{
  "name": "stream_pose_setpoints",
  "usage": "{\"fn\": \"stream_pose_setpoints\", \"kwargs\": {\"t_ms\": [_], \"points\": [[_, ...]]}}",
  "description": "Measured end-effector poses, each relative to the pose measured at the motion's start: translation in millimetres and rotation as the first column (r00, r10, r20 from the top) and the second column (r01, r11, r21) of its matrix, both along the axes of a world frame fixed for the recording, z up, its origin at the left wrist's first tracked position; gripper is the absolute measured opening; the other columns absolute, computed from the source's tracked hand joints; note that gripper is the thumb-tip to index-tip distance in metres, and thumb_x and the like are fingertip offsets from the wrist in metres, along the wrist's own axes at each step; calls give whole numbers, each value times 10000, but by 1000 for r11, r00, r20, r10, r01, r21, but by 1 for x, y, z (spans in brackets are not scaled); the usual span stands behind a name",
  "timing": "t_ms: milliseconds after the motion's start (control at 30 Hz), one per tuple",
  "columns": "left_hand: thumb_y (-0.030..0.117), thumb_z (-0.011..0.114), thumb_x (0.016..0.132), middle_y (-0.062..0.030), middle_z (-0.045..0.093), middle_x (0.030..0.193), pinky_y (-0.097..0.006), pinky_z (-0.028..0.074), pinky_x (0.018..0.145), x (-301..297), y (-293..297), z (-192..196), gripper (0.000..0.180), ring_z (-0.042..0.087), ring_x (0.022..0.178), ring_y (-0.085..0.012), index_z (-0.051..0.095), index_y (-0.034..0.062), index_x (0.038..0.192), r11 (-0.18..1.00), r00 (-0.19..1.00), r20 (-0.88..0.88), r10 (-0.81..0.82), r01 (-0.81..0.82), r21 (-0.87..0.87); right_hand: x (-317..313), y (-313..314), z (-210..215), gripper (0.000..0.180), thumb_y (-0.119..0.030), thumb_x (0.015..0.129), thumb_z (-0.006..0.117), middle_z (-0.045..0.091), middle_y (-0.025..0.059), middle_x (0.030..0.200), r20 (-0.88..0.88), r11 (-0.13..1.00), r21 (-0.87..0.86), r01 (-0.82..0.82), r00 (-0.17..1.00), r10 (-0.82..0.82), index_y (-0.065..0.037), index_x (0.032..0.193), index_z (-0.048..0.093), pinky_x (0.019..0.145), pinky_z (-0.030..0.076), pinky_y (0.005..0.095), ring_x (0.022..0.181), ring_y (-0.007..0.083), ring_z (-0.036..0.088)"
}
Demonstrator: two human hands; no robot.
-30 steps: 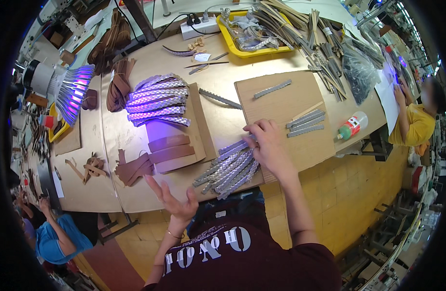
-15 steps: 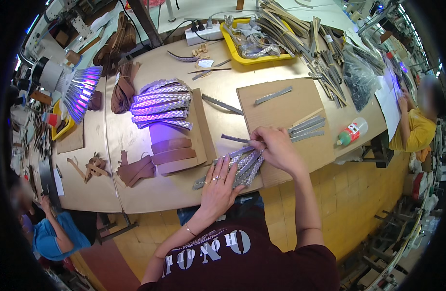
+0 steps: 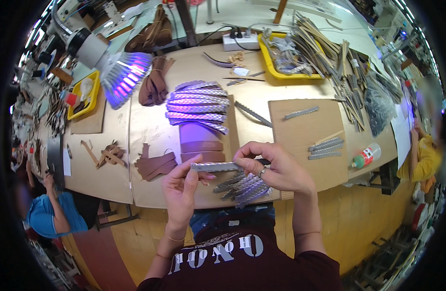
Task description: The person wraps a braided cord around a cylindrical cardboard form under a UV lamp. They repeatedly pick up cord segments, position them around the form, and press them into place. The cord accumulates in neat layers on the form.
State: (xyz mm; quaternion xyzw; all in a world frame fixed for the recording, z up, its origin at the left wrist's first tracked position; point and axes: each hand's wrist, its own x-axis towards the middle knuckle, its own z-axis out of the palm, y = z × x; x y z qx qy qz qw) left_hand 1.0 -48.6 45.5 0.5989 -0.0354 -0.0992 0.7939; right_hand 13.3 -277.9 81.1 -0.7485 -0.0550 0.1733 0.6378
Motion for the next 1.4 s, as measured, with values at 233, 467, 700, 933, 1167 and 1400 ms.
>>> {"fn": "stream_pose_setpoints", "kwargs": {"t_ms": [233, 467, 700, 933, 1167, 1400], "points": [[111, 568, 983, -127, 714, 847, -252, 527, 696, 11, 15, -3, 243, 687, 775, -149, 645, -68, 1129, 984, 989, 31, 145, -141, -114, 17, 31, 5, 186, -151, 965, 596, 615, 34, 760, 51, 998, -49, -34, 998, 36, 18, 1022, 648, 659, 485, 256, 717, 101, 574], [107, 579, 974, -105, 683, 744, -245, 518, 596, 14, 12, -10, 191, 651, 632, -129, 652, -65, 935, 933, 930, 78, 359, -357, -39, 17, 49, 4, 138, -125, 916, 639, 640, 105, 754, 206, 985, -166, -39, 976, 73, -15, 997, 660, 652, 462, 331, 689, 221, 597], [136, 592, 977, -105, 670, 733, -229, 499, 565, 23, 13, -18, 220, 620, 595, -111, 657, -72, 945, 916, 913, 76, 402, -400, -35, 17, 58, 4, 127, -140, 869, 682, 654, 60, 774, 447, 902, -423, 90, 886, 121, -63, 969, 668, 705, 440, 328, 710, 231, 596], [121, 582, 977, -152, 698, 961, -284, 587, 738, 41, 37, -18, 309, 691, 829, -174, 595, -70, 1220, 965, 981, -166, 95, -132, -226, 22, 52, -3, 284, -95, 745, 673, 652, 27, 924, 775, 681, -603, 416, 510, 374, -130, 1025, 693, 713, 445, 321, 761, 189, 609], [42, 596, 952, -175, 672, 1111, -289, 579, 853, 58, 43, -21, 359, 658, 1023, -183, 524, -96, 1275, 969, 990, -115, 82, -106, -225, 35, 54, -9, 304, -91, 722, 711, 651, 26, 946, 766, 663, -617, 424, 515, 384, -143, 1021, 697, 746, 446, 354, 804, 180, 620], [12, 584, 948, -174, 654, 1163, -293, 577, 862, 49, 43, -19, 348, 659, 1012, -184, 510, -106, 1267, 986, 989, -92, 119, -129, -109, 36, 61, -8, 187, -223, 782, 768, 663, 11, 893, 745, 709, -596, 377, 589, 313, -151, 929, 677, 709, 427, 349, 799, 183, 626]]}}
